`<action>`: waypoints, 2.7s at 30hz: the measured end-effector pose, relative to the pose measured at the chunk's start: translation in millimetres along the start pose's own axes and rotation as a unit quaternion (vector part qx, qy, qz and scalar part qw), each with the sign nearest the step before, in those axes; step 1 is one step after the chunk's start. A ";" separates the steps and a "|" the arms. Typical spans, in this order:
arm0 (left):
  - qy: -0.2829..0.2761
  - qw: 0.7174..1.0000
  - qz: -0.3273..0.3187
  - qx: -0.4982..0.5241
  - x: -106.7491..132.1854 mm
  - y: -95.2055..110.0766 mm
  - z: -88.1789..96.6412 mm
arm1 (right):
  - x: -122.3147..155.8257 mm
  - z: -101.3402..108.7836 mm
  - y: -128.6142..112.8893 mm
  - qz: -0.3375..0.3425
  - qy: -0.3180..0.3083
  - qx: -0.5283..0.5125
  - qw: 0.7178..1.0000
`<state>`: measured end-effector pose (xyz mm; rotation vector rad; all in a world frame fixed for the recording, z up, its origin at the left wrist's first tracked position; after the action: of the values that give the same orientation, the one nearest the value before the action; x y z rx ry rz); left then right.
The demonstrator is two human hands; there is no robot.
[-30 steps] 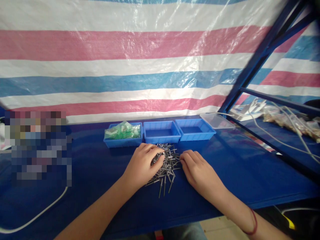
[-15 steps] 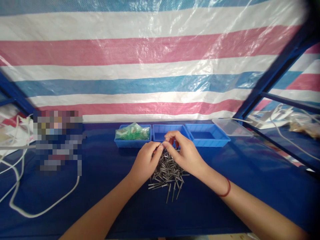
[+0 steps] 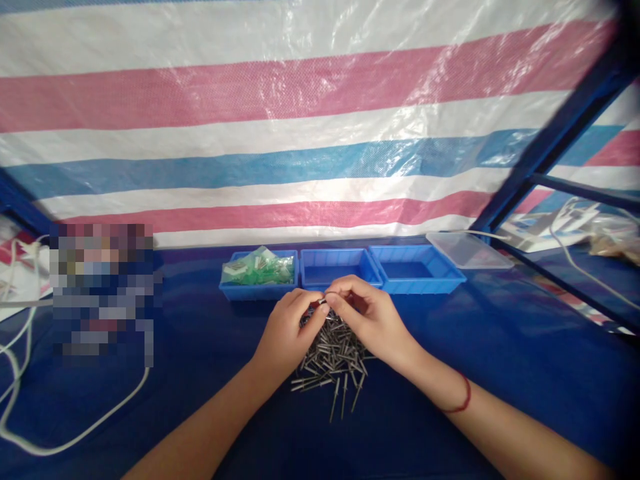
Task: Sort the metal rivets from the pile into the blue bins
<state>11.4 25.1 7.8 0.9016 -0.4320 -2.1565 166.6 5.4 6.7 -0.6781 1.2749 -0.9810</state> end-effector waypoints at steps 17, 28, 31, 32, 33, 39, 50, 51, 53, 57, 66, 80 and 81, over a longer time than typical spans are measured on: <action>0.049 0.998 0.019 -0.020 0.9 -2.7 6.3 | -14.6 25.8 -0.6 0.133 0.019 0.344 0.929; -0.090 0.987 0.005 -0.132 0.0 1.4 2.2 | -10.5 43.4 -18.6 0.072 -0.246 0.301 0.919; -0.099 0.985 -0.013 -0.140 1.1 4.6 3.2 | -4.3 38.6 -18.6 0.042 -0.316 0.290 0.902; -0.103 0.984 -0.019 -0.143 1.7 5.7 3.0 | -3.3 37.0 -17.3 0.037 -0.321 0.296 0.899; -0.107 0.983 -0.025 -0.147 2.4 6.6 2.4 | -2.5 35.6 -16.0 0.034 -0.320 0.303 0.897; -0.115 0.976 -0.032 -0.181 7.2 6.6 -5.8 | 0.3 27.9 -14.0 0.039 -0.299 0.304 0.904; -0.013 0.995 0.003 -0.097 4.6 6.7 0.6 | -0.3 18.8 -15.2 -0.003 -0.119 0.101 0.988; -0.012 0.995 0.000 -0.096 5.0 7.4 0.3 | 0.2 17.6 -14.8 -0.010 -0.115 0.090 0.989; -0.008 0.996 -0.008 -0.093 5.3 8.6 0.0 | 1.1 16.1 -13.7 -0.023 -0.109 0.071 0.991; 0.025 0.997 -0.008 -0.077 4.8 10.0 2.0 | 1.7 16.2 -10.0 -0.051 -0.107 0.014 0.993; 0.063 0.997 -0.010 -0.031 5.5 9.3 4.4 | -0.1 18.3 -17.2 0.028 -0.135 0.109 0.984; -0.021 0.995 0.058 -0.079 4.7 2.0 1.0 | -16.5 51.5 4.9 0.067 0.014 0.377 0.924; -0.032 0.994 0.060 -0.088 4.8 1.3 0.2 | -16.1 51.1 1.9 0.066 -0.002 0.369 0.927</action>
<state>9.6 20.7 6.4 0.6932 -0.3145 -2.0805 216.8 15.4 22.6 -0.0062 0.8310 -1.2362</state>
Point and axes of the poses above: each hand's wrist, its own x-axis away from the middle knuckle, its own z-axis out of the back of the hand, y = z × x, the point moved 2 cm from there along -x, towards the middle knuckle, and after that the axes turned 3 degrees about -x, right-handed, at the moved point
